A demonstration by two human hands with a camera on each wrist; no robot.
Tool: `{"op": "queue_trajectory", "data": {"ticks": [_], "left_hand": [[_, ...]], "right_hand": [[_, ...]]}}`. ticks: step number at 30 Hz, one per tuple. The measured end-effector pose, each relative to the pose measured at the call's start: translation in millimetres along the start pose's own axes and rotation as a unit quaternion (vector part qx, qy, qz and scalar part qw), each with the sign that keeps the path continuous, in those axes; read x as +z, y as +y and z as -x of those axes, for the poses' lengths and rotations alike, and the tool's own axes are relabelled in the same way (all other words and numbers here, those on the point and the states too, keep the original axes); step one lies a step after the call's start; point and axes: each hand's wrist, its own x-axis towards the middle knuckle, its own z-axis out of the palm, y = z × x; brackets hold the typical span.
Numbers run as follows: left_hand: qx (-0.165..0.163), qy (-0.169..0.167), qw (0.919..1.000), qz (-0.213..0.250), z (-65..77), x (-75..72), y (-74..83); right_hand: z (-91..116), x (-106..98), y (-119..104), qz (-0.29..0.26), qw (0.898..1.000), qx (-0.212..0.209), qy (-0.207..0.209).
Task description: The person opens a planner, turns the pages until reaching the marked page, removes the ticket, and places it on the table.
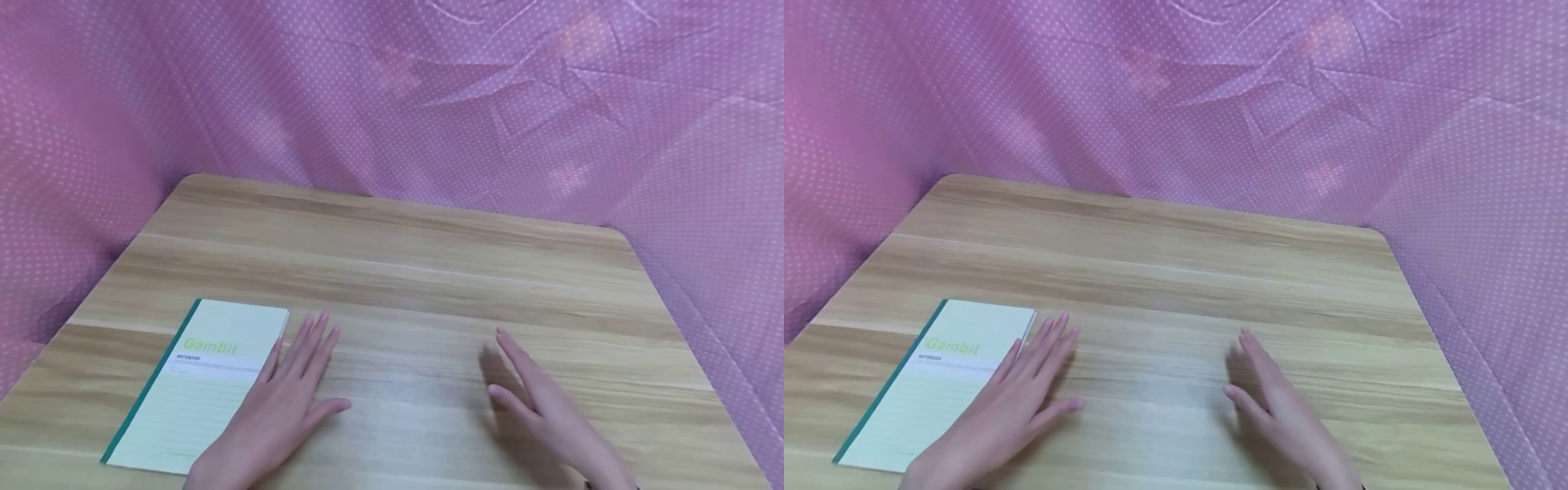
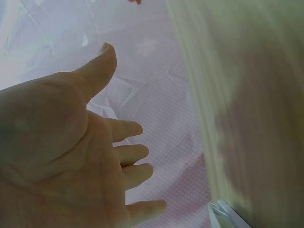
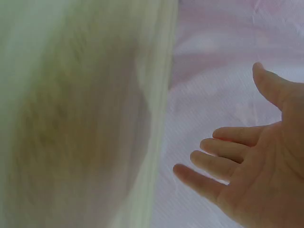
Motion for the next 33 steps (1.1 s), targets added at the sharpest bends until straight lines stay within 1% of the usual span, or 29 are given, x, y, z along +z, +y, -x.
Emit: {"op": "queue_trajectory", "data": {"ticks": [1,4,7,9,11,13,15,18,21,24,26,30,33], "left_hand": [[-0.001,-0.004,1.0,0.006,1.7,0.1,-0.7],[-0.009,-0.01,0.9998,0.016,6.3,0.3,-4.7],[-0.031,-0.019,0.999,0.025,10.6,-0.2,-11.1],[-0.044,-0.022,0.9983,0.03,13.8,-1.0,-16.3],[-0.058,-0.028,0.9973,0.034,17.2,-2.3,-21.6],[-0.069,-0.033,0.9962,0.041,20.6,-3.9,-27.0],[-0.075,-0.031,0.9958,0.041,24.2,-5.7,-33.2],[-0.082,-0.023,0.9958,0.032,31.7,-8.3,-45.0],[-0.081,-0.005,0.9964,0.025,40.6,-10.6,-59.8],[-0.087,-0.002,0.9958,0.029,50.2,-13.9,-76.4],[-0.093,0.001,0.9952,0.033,56.2,-15.3,-86.9],[-0.099,0.016,0.994,0.044,66.3,-16.2,-105.5],[-0.114,0.005,0.9916,0.062,70.4,-18.5,-119.8]], "right_hand": [[-1.2,1.9,-1.0,0.008,1.0,-0.004,-0.002],[-5.3,9.4,-3.5,0.007,1.0,-0.018,-0.015],[-11.3,19.0,-6.3,-0.026,0.998,-0.036,-0.042],[-15.6,25.8,-9.0,-0.055,0.995,-0.051,-0.067],[-19.9,31.8,-12.7,-0.086,0.99,-0.061,-0.095],[-24.1,36.6,-17.2,-0.097,0.986,-0.073,-0.116],[-28.4,40.4,-22.7,-0.119,0.979,-0.075,-0.144],[-36.3,46.8,-31.9,-0.129,0.972,-0.075,-0.184],[-44.8,54.5,-41.5,-0.144,0.96,-0.083,-0.224],[-54.7,65.2,-51.9,-0.169,0.946,-0.1,-0.258],[-61.5,73.5,-59.3,-0.161,0.942,-0.12,-0.269],[-74.4,90.1,-73.9,-0.114,0.94,-0.161,-0.279],[-83.4,100.5,-84.8,-0.091,0.936,-0.182,-0.288]]}}
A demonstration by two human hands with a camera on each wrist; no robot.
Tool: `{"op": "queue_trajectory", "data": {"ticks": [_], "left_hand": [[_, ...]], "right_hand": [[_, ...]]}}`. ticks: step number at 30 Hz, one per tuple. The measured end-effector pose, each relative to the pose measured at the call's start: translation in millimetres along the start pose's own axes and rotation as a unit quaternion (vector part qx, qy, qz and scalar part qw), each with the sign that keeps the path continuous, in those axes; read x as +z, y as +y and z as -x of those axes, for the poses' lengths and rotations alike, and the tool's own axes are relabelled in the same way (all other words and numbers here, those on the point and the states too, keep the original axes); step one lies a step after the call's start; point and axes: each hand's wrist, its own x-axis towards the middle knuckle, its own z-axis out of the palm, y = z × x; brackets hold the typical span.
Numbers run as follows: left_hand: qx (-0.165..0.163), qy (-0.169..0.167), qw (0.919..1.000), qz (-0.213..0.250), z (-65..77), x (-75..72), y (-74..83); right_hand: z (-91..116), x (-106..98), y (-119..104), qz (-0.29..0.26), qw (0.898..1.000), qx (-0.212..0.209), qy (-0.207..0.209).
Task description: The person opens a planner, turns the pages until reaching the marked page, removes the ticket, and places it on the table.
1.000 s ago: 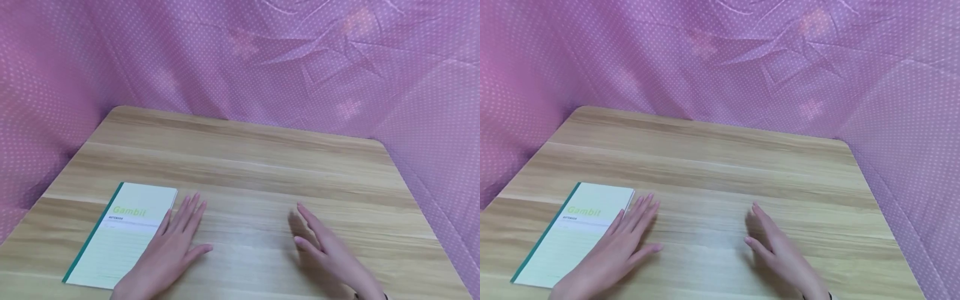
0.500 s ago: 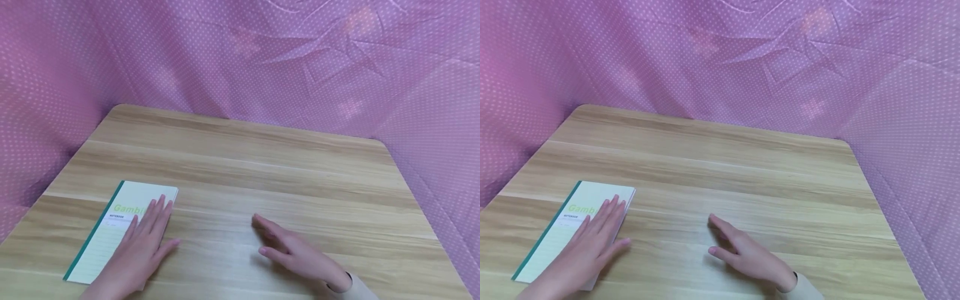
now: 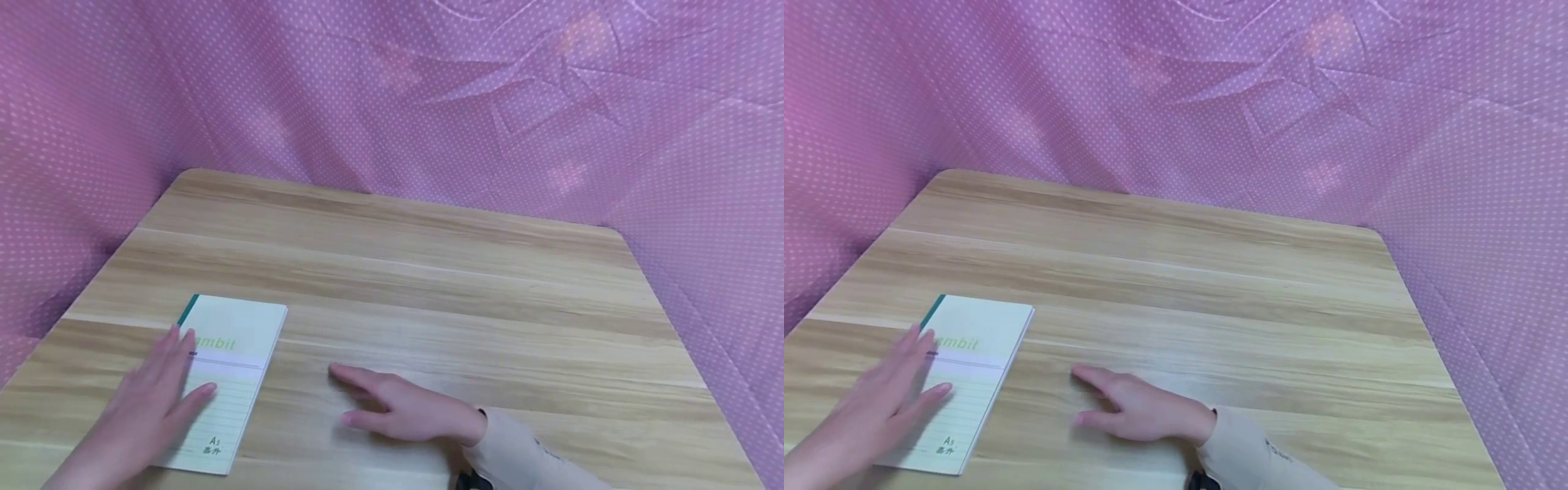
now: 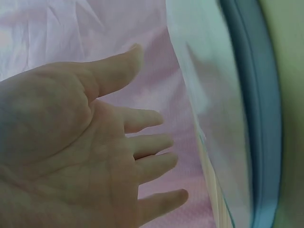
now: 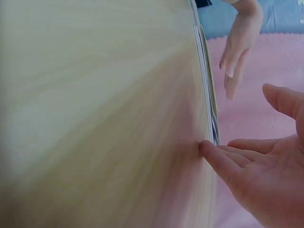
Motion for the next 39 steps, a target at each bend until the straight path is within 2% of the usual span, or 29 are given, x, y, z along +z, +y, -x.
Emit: {"op": "queue_trajectory", "data": {"ticks": [7,12,16,20,26,34,39], "left_hand": [[-0.031,-0.049,0.9976,0.038,1.7,-8.5,-32.7],[-0.062,-0.09,0.9911,0.076,0.9,-12.4,-46.3],[-0.079,-0.103,0.9883,0.079,0.0,-14.4,-48.4],[-0.083,-0.109,0.9866,0.089,0.3,-15.7,-48.2],[-0.094,-0.123,0.9847,0.081,1.7,-14.1,-51.5],[-0.098,-0.111,0.9882,0.04,4.5,-12.9,-56.0],[-0.097,-0.11,0.9888,0.027,4.6,-12.6,-55.2]], "right_hand": [[-34.0,9.1,-13.2,0.009,0.999,-0.007,-0.032],[-52.7,14.1,-23.0,-0.001,0.999,0.009,-0.051],[-64.5,18.1,-25.9,-0.066,0.996,0.023,-0.057],[-74.4,22.3,-25.7,-0.143,0.988,0.026,-0.056],[-83.7,25.6,-27.3,-0.152,0.986,0.031,-0.056],[-84.7,26.8,-29.9,-0.193,0.979,0.051,-0.048],[-84.0,27.0,-30.4,-0.207,0.976,0.048,-0.045]]}}
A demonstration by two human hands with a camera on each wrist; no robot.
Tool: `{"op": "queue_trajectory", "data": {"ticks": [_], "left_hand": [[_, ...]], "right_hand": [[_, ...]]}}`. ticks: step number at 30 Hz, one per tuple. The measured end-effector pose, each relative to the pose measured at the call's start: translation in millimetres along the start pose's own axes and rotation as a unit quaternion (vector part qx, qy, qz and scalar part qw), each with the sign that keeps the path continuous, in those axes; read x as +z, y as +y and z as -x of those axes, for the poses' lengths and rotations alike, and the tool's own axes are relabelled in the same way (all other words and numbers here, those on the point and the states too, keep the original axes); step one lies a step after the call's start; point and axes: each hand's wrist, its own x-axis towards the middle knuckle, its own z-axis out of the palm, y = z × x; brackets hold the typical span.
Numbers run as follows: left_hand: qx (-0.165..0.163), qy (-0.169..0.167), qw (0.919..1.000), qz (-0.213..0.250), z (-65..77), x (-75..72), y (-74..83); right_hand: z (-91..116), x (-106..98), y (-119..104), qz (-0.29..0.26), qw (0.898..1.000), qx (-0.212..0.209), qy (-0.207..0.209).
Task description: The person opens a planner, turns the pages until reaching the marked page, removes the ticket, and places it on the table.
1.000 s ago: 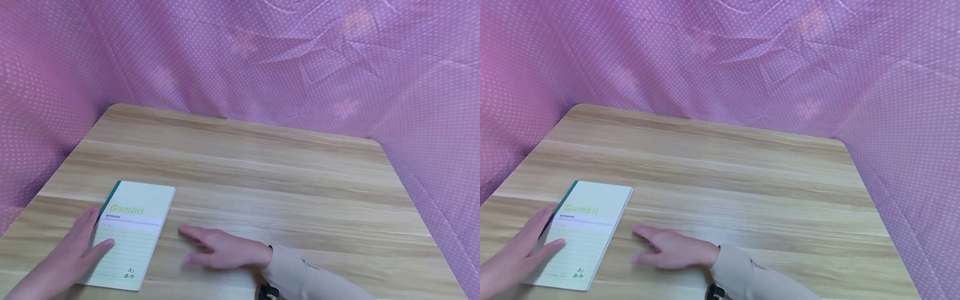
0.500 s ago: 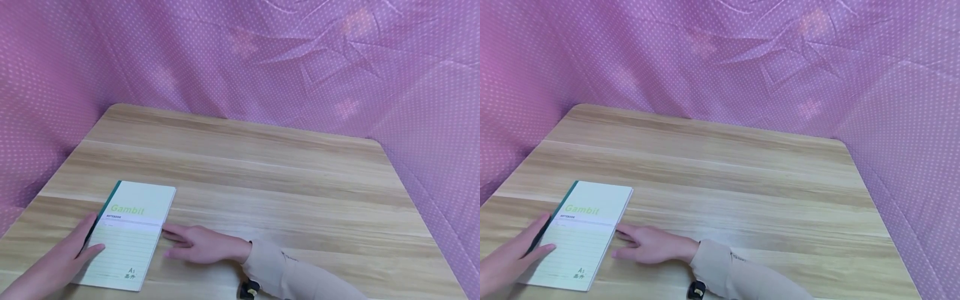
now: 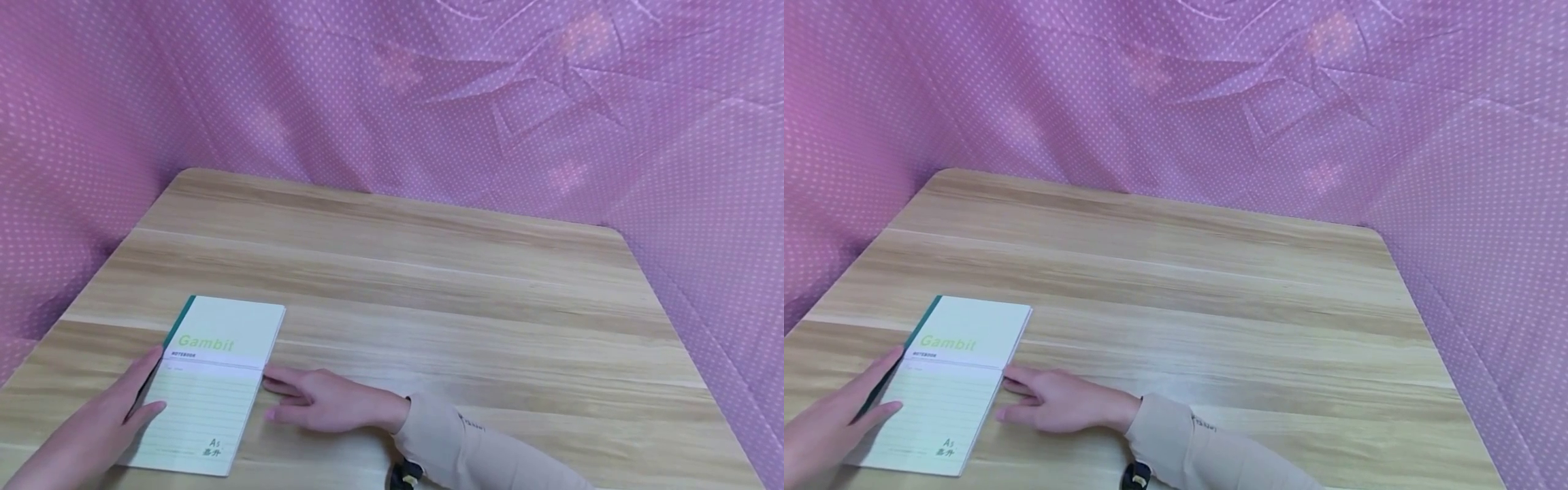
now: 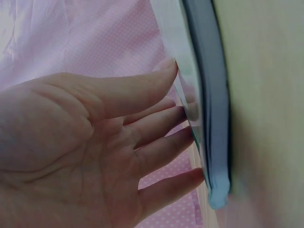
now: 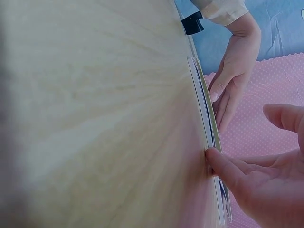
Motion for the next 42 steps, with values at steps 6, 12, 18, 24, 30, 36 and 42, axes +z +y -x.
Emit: {"op": "queue_trajectory", "data": {"ticks": [6,12,18,24,30,36,42], "left_hand": [[0.003,0.0,1.0,-0.002,0.4,0.7,3.0],[0.015,0.01,0.9998,-0.005,-0.6,2.4,8.6],[0.011,0.01,0.9998,-0.015,-3.5,5.3,18.1],[0.02,0.009,0.9993,-0.031,-4.2,8.2,28.6],[0.035,0.014,0.9987,-0.036,-7.7,10.2,41.8],[0.061,0.034,0.9966,-0.043,-9.0,13.5,52.8],[0.072,0.04,0.9954,-0.05,-10.8,16.4,61.1]], "right_hand": [[4.7,-0.4,0.4,-0.006,1.0,0.002,0.003],[10.7,-2.2,3.7,-0.018,1.0,-0.011,0.015],[17.6,-4.4,9.9,-0.035,0.999,-0.025,0.025],[25.4,-7.8,14.2,-0.027,0.999,-0.025,0.029],[33.0,-11.5,17.8,-0.011,0.999,-0.031,0.043],[41.4,-15.0,21.8,-0.012,0.998,-0.033,0.059],[50.0,-18.0,25.3,-0.019,0.997,-0.034,0.069]]}}
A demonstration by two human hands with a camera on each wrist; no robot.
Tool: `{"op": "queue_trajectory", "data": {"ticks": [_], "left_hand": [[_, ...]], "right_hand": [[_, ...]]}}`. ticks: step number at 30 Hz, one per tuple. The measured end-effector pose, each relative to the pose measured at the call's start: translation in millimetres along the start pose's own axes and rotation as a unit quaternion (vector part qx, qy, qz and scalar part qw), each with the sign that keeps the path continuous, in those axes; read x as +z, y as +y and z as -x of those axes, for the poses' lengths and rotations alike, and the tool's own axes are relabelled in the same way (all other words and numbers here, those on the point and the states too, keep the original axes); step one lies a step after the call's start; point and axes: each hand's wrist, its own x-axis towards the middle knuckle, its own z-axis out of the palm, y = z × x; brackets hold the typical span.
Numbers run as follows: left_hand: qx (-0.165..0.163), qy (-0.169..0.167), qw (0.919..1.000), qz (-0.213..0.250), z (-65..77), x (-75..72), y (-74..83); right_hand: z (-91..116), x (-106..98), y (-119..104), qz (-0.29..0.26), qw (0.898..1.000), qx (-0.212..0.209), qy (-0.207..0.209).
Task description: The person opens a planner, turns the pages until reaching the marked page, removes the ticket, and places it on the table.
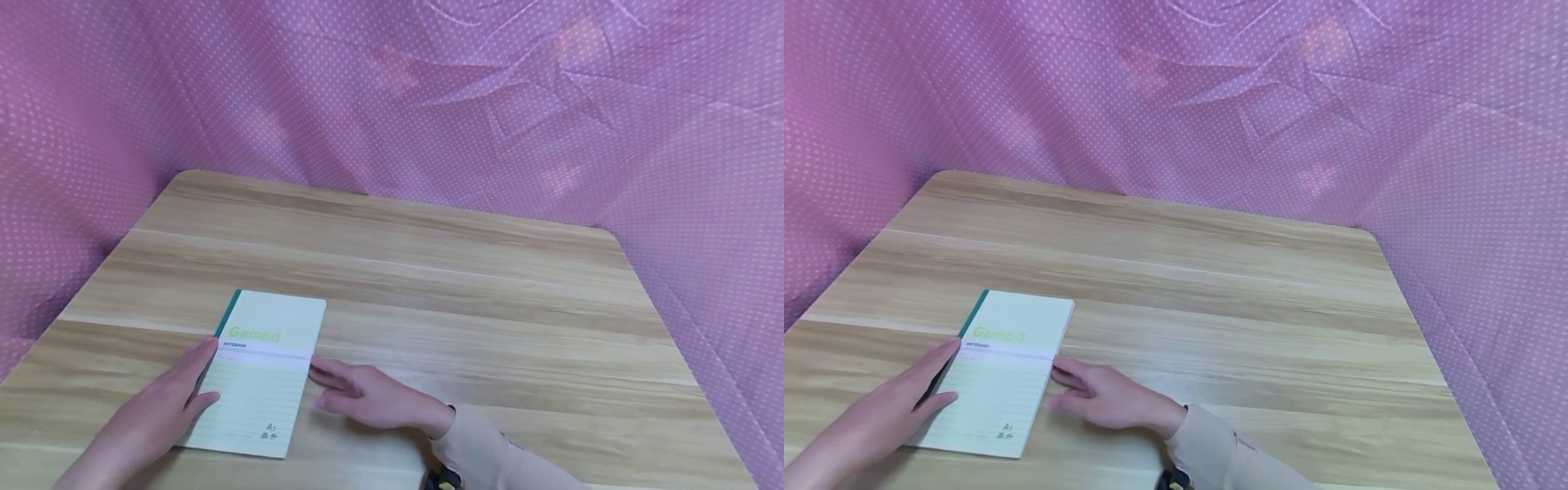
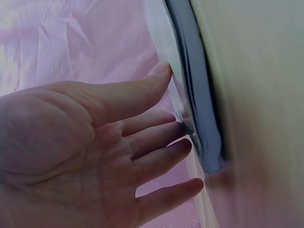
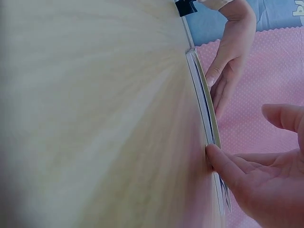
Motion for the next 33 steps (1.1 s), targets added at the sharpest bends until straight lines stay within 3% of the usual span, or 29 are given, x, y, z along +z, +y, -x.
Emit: {"op": "queue_trajectory", "data": {"ticks": [15,33], "left_hand": [[0.036,0.021,0.9989,-0.023,-9.1,6.2,18.8],[0.055,0.024,0.9969,-0.052,-25.9,12.1,50.0]], "right_hand": [[16.5,-10.3,3.7,-0.009,1.0,0.005,0.025],[36.3,-28.4,12.1,-0.025,0.998,0.034,0.055]]}}
